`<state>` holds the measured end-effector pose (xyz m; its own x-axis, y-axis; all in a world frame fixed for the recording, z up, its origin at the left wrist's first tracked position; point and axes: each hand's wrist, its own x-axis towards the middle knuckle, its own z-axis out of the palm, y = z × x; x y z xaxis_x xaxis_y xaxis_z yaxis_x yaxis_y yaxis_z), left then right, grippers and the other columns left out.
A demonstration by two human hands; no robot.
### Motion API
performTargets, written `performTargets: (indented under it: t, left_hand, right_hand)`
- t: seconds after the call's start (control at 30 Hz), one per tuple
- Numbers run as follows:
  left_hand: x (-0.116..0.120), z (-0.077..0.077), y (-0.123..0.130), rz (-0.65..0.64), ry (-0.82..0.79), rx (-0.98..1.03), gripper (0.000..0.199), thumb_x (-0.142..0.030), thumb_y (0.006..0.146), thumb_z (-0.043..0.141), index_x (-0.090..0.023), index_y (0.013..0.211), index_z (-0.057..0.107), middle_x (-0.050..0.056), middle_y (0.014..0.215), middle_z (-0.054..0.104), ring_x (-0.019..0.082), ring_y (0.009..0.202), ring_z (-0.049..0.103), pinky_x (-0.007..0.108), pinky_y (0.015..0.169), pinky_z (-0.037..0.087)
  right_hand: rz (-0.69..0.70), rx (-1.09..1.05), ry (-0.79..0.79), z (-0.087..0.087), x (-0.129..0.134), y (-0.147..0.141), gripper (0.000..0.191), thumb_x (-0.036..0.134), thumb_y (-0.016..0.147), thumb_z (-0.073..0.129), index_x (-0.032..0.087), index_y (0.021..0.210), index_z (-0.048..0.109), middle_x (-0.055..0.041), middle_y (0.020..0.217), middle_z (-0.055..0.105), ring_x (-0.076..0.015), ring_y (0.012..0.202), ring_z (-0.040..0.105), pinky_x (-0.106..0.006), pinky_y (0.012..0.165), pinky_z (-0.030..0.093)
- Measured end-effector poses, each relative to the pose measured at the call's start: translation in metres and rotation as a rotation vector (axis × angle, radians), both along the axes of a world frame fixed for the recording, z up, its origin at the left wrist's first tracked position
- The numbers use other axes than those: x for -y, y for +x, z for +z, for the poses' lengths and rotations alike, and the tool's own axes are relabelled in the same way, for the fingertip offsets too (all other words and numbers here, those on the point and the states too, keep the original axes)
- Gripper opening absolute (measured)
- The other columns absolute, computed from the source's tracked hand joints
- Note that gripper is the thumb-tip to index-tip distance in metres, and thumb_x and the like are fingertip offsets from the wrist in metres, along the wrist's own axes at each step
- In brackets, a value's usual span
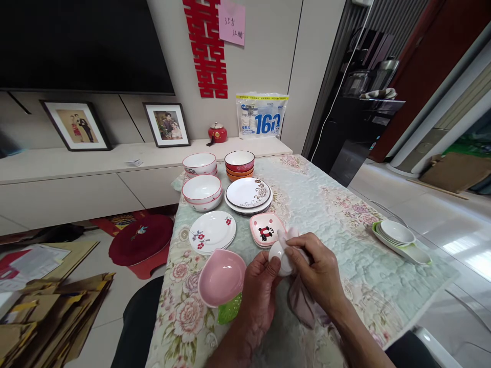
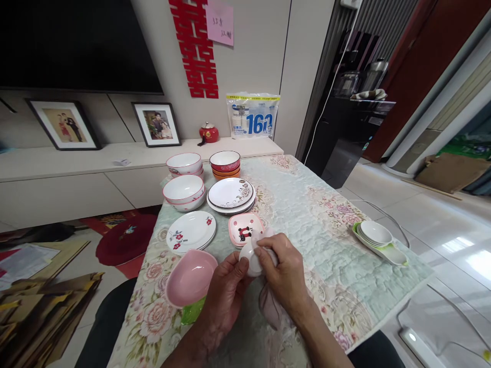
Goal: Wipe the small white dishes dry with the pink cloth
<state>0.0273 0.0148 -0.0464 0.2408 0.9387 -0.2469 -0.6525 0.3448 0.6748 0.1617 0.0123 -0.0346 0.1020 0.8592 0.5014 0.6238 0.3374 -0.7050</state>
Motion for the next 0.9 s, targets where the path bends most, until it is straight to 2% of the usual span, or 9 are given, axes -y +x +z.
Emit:
performTargets:
  t: [0.13,0.2,0.27,0.37,0.47,0.57,0.77,0.9]
  left_hand:
    - [0.0,0.002,-0.002,0.003,-0.018,0.022,0.035,-0.041,0.065,0.09,-0.014,0.076,0.07,0.0,0.069,0.065,0.012,0.066,0.057,0.022,0.063,0.046]
    - [0.0,0.001,-0.002,0.017,-0.022,0.02,0.035,-0.04,0.065,0.09,-0.014,0.076,0.07,-0.001,0.069,0.065,0.012,0.065,0.057,0.022,0.061,0.045]
    - [0.0,0.0,-0.002,0.038,-0.023,0.02,0.036,-0.04,0.064,0.09,-0.014,0.077,0.07,0.0,0.07,0.066,0.012,0.066,0.058,0.022,0.061,0.045]
    - [0.0,-0.001,-0.001,0.065,-0.023,0.04,0.037,-0.041,0.063,0.091,-0.014,0.077,0.07,0.001,0.074,0.068,0.012,0.068,0.059,0.022,0.065,0.048]
    - [0.0,0.001,-0.001,0.057,-0.038,0.057,0.037,-0.04,0.063,0.091,-0.014,0.079,0.069,0.001,0.074,0.068,0.011,0.067,0.058,0.022,0.065,0.048]
    - [0.001,0.002,0.0,0.048,-0.047,0.072,0.035,-0.038,0.065,0.091,-0.015,0.076,0.067,-0.001,0.071,0.065,0.01,0.066,0.056,0.021,0.061,0.046]
    - [0.003,-0.003,0.003,0.028,-0.047,0.059,0.037,-0.038,0.064,0.091,-0.013,0.075,0.068,-0.001,0.072,0.065,0.009,0.066,0.054,0.019,0.06,0.044]
    - [0.003,-0.005,0.003,0.041,-0.036,0.061,0.036,-0.039,0.065,0.091,-0.013,0.08,0.071,0.001,0.074,0.067,0.012,0.073,0.058,0.02,0.064,0.047]
  right_hand:
    - [0.197,0.142,0.0,0.006,0.007,-0.01,0.018,0.019,0.1,0.05,0.024,0.102,0.067,-0.0056,0.091,0.068,-0.0197,0.086,0.065,-0.032,0.073,0.051]
    - [0.193,0.18,-0.008,0.005,0.006,-0.009,0.017,0.019,0.098,0.051,0.023,0.108,0.064,-0.0058,0.092,0.067,-0.0201,0.085,0.065,-0.032,0.073,0.051]
    - [0.126,0.206,-0.029,0.002,0.005,-0.004,0.015,0.02,0.096,0.055,0.022,0.109,0.062,-0.0053,0.09,0.066,-0.0205,0.082,0.065,-0.032,0.07,0.05]
    - [0.087,0.25,-0.119,0.004,0.007,0.001,0.005,0.02,0.095,0.058,0.022,0.098,0.061,-0.0036,0.085,0.065,-0.0195,0.076,0.063,-0.031,0.066,0.048]
    - [0.177,0.269,-0.189,0.013,0.011,0.002,0.01,0.018,0.096,0.055,0.022,0.089,0.062,-0.0029,0.084,0.063,-0.0184,0.077,0.062,-0.029,0.066,0.046]
    - [0.274,0.233,-0.182,0.019,0.013,-0.001,0.016,0.018,0.099,0.051,0.023,0.09,0.063,-0.0033,0.087,0.062,-0.0176,0.08,0.062,-0.029,0.068,0.047]
    - [0.137,0.171,-0.073,0.012,0.004,0.002,0.014,0.018,0.096,0.054,0.023,0.089,0.064,-0.0041,0.086,0.061,-0.0196,0.083,0.06,-0.031,0.073,0.047]
    - [0.094,-0.009,-0.153,0.006,-0.001,0.008,0.008,0.025,0.092,0.061,0.022,0.087,0.067,-0.0047,0.092,0.064,-0.0172,0.074,0.057,-0.031,0.069,0.045]
